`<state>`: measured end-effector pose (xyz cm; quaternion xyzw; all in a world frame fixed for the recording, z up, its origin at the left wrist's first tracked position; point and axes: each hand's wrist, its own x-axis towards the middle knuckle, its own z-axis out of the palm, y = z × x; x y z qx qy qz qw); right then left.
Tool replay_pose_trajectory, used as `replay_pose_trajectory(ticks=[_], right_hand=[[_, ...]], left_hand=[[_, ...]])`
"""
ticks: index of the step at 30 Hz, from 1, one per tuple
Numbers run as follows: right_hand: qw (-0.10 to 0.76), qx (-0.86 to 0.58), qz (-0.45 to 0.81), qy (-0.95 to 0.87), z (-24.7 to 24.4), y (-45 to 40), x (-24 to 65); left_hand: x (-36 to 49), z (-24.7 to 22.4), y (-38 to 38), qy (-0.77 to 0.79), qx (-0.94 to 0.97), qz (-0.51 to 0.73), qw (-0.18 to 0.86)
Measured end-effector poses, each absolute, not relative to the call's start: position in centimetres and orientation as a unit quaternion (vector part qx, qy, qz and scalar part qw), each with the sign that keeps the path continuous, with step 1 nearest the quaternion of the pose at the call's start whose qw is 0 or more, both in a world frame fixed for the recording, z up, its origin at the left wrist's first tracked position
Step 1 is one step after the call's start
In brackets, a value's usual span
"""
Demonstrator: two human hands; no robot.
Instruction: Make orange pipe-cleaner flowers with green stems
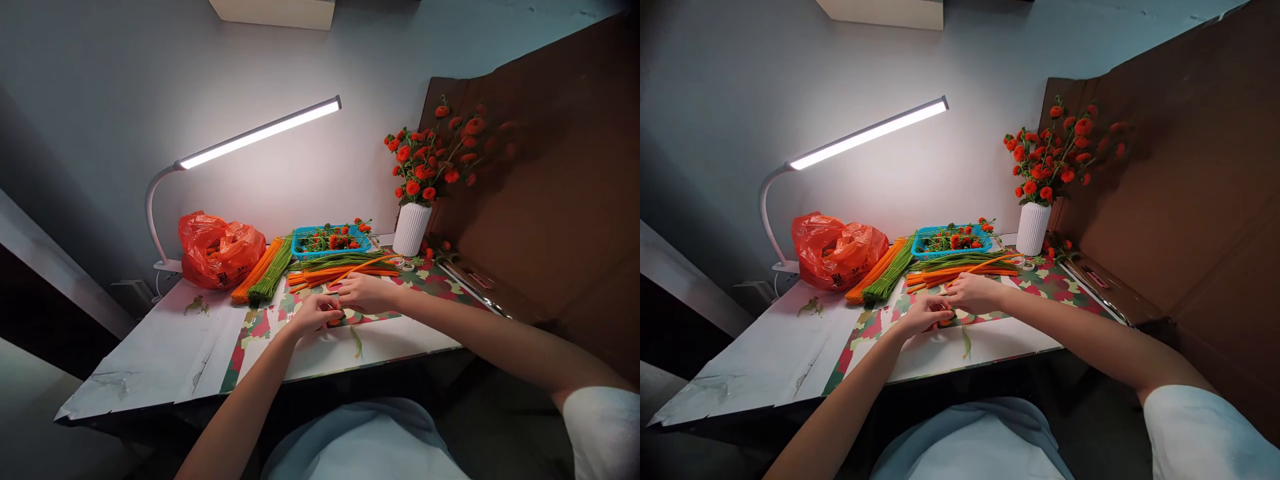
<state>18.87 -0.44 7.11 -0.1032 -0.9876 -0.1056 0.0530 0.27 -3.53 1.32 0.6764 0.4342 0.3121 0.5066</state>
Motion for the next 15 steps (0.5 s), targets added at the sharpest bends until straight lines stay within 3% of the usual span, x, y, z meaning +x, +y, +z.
replay_pose_trajectory(ticks=[3, 5, 7, 10, 13, 15], right_hand=[[0.109, -0.158, 0.045, -0.98, 6.6, -0.9, 18.7], [0.173, -0.259, 0.19, -0.931, 5.9, -1.0, 18.5], [0.224, -0.368, 0.375, -0.821, 5.3, -1.1, 18.2], [0.229, -0.459, 0.613, -0.6, 4.7, -1.0, 17.5], [0.205, -0.462, 0.721, -0.475, 4.8, -0.9, 16.9], [0.2, -0.462, 0.704, -0.502, 5.0, -1.0, 16.9]], left_hand=[[0.2, 1.0, -3.3, 0.439, 0.706, 0.33, 0.447], [0.2, 0.8, -3.1, 0.438, 0.74, 0.379, 0.341], [0.3, 0.7, -3.1, 0.423, 0.772, 0.425, 0.208], [0.4, 0.7, -3.3, 0.396, 0.802, 0.445, 0.048], [0.4, 0.7, -3.5, 0.391, 0.81, 0.435, -0.045], [0.3, 0.6, -3.5, 0.4, 0.803, 0.441, -0.045]])
